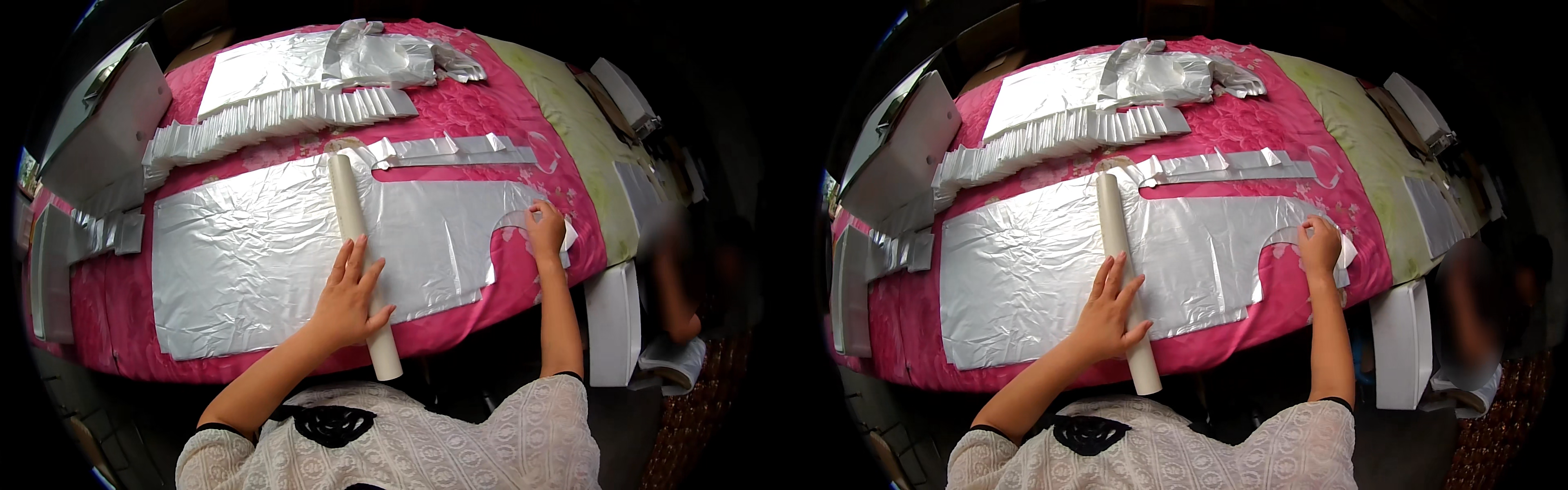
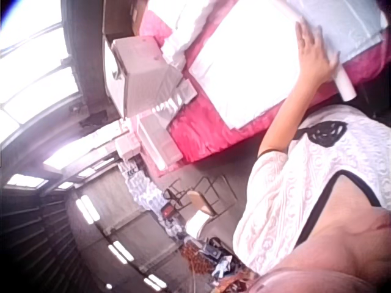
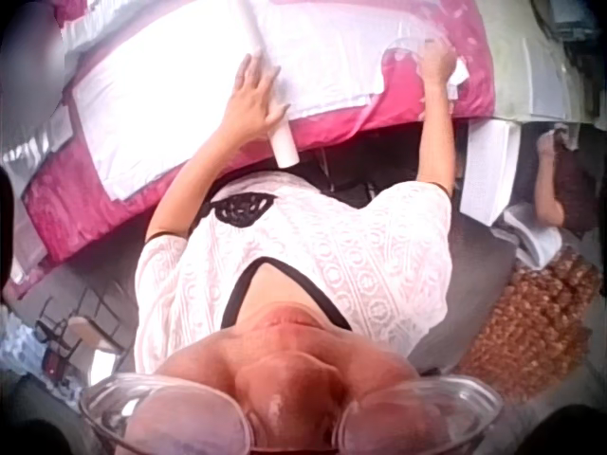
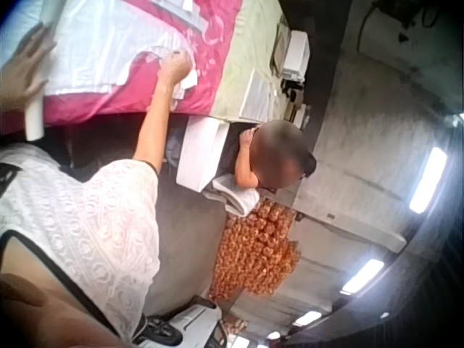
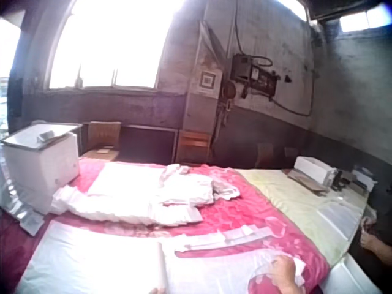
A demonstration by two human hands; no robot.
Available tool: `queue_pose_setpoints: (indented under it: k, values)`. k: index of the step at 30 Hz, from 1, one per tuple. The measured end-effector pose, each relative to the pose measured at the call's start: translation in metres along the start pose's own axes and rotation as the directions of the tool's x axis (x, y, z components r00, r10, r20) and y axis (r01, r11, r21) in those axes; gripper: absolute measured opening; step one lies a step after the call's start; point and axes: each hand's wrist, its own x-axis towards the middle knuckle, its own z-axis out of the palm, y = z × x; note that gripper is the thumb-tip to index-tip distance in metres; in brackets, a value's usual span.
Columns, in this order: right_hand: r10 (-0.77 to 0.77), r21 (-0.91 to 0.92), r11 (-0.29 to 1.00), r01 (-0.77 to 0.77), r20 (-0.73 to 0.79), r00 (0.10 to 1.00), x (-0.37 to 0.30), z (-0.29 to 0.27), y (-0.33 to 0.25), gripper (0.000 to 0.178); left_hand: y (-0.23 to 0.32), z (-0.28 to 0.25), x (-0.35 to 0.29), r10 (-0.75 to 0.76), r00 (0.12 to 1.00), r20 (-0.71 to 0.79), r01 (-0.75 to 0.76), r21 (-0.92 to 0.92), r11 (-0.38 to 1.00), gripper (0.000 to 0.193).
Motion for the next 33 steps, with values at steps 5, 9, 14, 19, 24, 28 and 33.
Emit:
queue_pose_setpoints:
  k: [5,9,14,19,24,28,33]
  values:
    - [0.122,0.476,0.848,-0.232,0.25,0.961,-0.023,-0.028,-0.14,0.012,0.008,-0.001,0.0,-0.052,0.99,-0.129,0.012,-0.293,0.956,0.062]
    - [-0.234,0.765,0.605,-0.221,0.436,0.869,-0.064,-0.045,-0.239,0.016,0.015,-0.021,-0.005,-0.327,0.937,0.124,0.248,-0.895,0.372,0.052]
    - [-0.618,0.901,0.425,0.082,0.222,0.754,-0.1,-0.063,-0.29,0.028,-0.047,-0.046,-0.032,-0.382,0.831,0.404,0.46,-0.886,0.063,0.02]
    - [-0.441,0.514,0.84,0.172,0.463,0.769,-0.123,-0.091,-0.272,0.032,-0.124,-0.11,-0.089,-0.628,0.653,0.424,0.636,-0.757,0.15,0.009]
    - [-0.141,0.181,0.983,-0.028,0.844,0.518,-0.134,-0.085,-0.257,0.049,-0.166,-0.137,-0.116,-0.756,0.61,0.236,0.705,-0.597,0.383,0.014]
    - [-0.093,0.256,0.916,-0.309,0.885,0.457,-0.141,-0.079,-0.248,0.044,-0.175,-0.149,-0.111,-0.781,0.581,0.227,0.756,-0.506,0.415,0.014]
    - [-0.039,0.205,0.892,-0.403,0.923,0.383,-0.132,-0.091,-0.237,0.037,-0.189,-0.158,-0.117,-0.799,0.536,0.273,0.807,-0.444,0.389,0.013]
